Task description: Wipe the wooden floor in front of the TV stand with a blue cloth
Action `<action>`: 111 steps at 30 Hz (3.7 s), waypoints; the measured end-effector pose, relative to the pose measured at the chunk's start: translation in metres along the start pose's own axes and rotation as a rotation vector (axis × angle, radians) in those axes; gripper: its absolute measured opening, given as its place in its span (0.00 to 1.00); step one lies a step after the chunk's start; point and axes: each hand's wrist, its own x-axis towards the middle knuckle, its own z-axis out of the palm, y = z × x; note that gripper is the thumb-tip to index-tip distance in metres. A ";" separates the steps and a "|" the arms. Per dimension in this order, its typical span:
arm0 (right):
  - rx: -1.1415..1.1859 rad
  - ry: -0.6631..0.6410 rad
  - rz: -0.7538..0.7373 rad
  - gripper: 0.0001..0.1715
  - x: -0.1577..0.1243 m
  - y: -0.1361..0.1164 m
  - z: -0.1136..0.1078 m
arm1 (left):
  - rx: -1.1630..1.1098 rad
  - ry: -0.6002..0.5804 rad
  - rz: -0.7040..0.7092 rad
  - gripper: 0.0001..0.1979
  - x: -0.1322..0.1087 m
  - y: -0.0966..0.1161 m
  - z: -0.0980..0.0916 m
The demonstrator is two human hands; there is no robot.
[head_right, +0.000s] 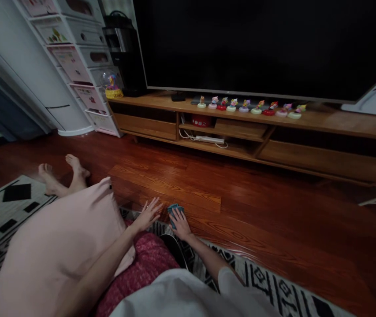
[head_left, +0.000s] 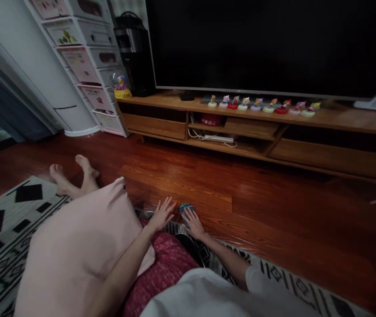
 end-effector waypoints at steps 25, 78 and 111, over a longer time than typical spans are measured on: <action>-0.034 -0.037 0.102 0.33 -0.035 0.020 -0.011 | -0.024 0.033 0.014 0.28 0.000 -0.002 0.008; -0.095 0.090 0.566 0.34 -0.010 0.112 -0.037 | -0.016 0.034 -0.011 0.27 -0.002 -0.012 0.014; -0.019 0.022 0.340 0.34 -0.042 0.067 -0.021 | -0.018 -0.010 -0.032 0.27 -0.003 -0.012 0.016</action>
